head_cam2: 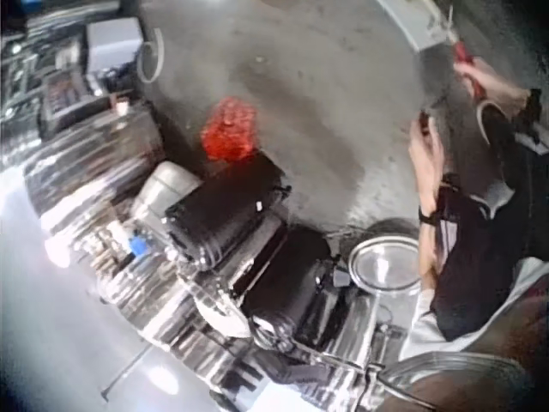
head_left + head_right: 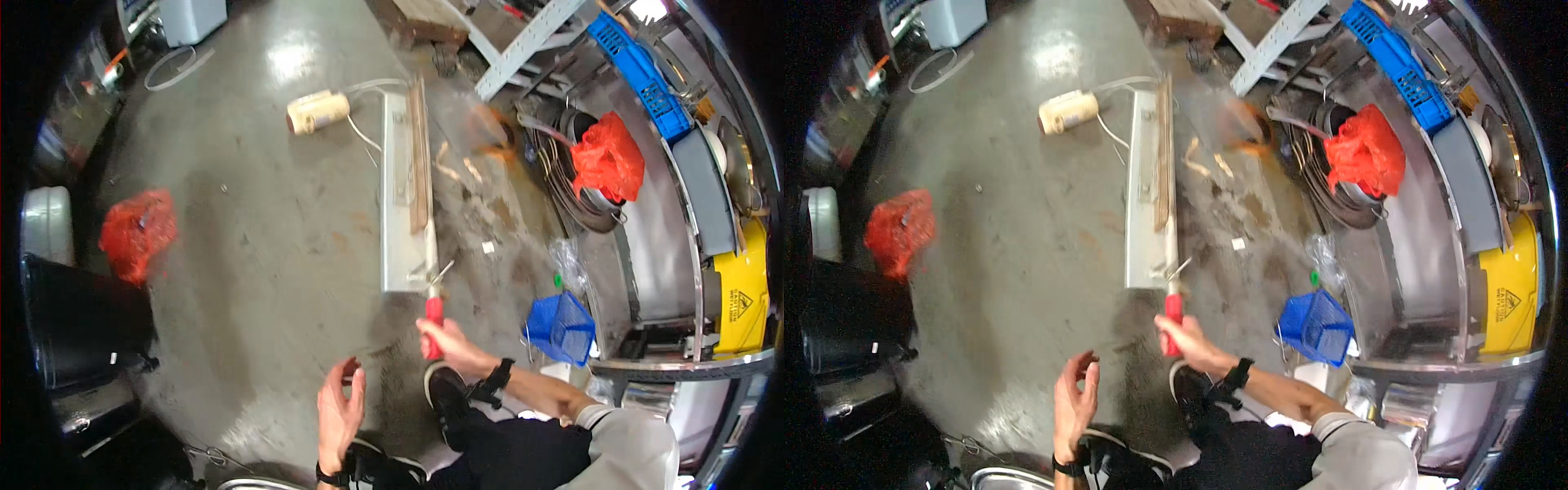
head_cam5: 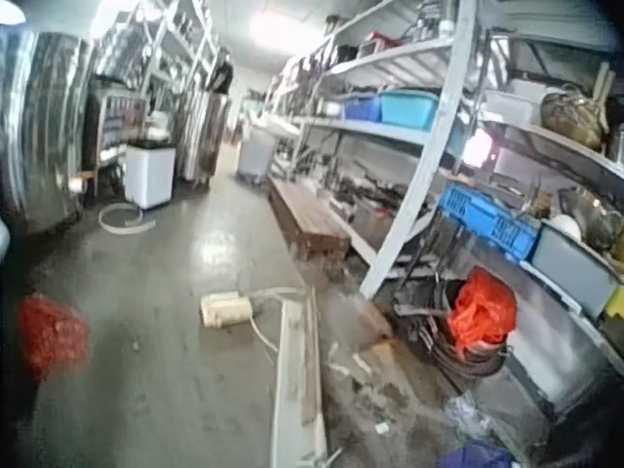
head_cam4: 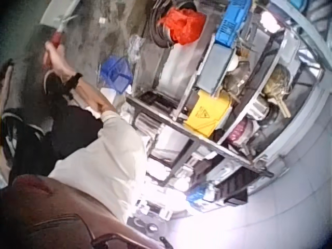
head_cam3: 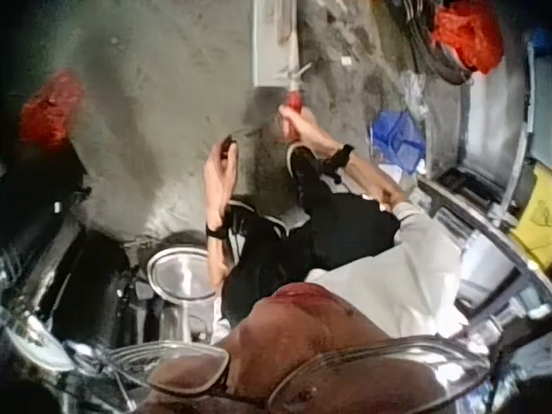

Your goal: The person picks up a metal cutter, moves a blue basket, and uses the cutter to slice a plastic lid. They then set the lid aside, pick up a metal clamp, and move the cutter to a different area of the floor.

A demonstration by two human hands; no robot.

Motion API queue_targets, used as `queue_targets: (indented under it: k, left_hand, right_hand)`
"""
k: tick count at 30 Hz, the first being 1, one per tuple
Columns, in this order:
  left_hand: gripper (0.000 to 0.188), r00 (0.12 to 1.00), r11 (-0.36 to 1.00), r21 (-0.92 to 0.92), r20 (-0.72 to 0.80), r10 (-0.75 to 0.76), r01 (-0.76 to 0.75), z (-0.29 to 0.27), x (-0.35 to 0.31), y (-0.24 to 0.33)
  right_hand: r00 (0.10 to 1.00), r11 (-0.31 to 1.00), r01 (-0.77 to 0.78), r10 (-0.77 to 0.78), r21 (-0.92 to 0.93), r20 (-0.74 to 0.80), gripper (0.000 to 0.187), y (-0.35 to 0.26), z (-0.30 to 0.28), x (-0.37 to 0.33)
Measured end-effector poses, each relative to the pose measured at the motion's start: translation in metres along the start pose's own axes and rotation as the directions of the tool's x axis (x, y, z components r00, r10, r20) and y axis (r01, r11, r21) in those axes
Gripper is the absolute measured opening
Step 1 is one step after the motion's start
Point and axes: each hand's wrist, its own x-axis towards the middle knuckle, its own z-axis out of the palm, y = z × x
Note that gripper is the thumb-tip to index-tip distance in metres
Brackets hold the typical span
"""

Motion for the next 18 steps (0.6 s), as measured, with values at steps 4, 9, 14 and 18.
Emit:
queue_targets:
  k: [4,9,14,18]
  left_hand:
    - [0.038,0.993,0.995,-0.079,0.104,-0.053,0.062,0.008,0.005,-0.027]
    - [0.034,0.989,0.996,-0.083,0.145,-0.03,0.043,0.024,0.011,-0.03]
    - [0.035,0.975,0.998,-0.02,0.216,-0.046,0.052,0.029,0.023,-0.027]
    - [0.035,0.983,0.999,-0.004,0.18,0.035,-0.034,0.026,0.029,-0.019]
  right_hand:
    - [0.988,0.997,-0.074,0.068,-0.038,-0.138,0.036,0.001,-0.044,-0.003]
    - [0.97,0.998,-0.048,0.036,-0.043,-0.241,0.034,0.019,-0.046,0.001]
    - [0.976,0.992,-0.049,0.073,0.12,-0.204,0.035,0.01,-0.032,-0.005]
    - [0.963,0.991,-0.077,0.101,0.106,-0.248,0.036,0.005,-0.032,-0.007]
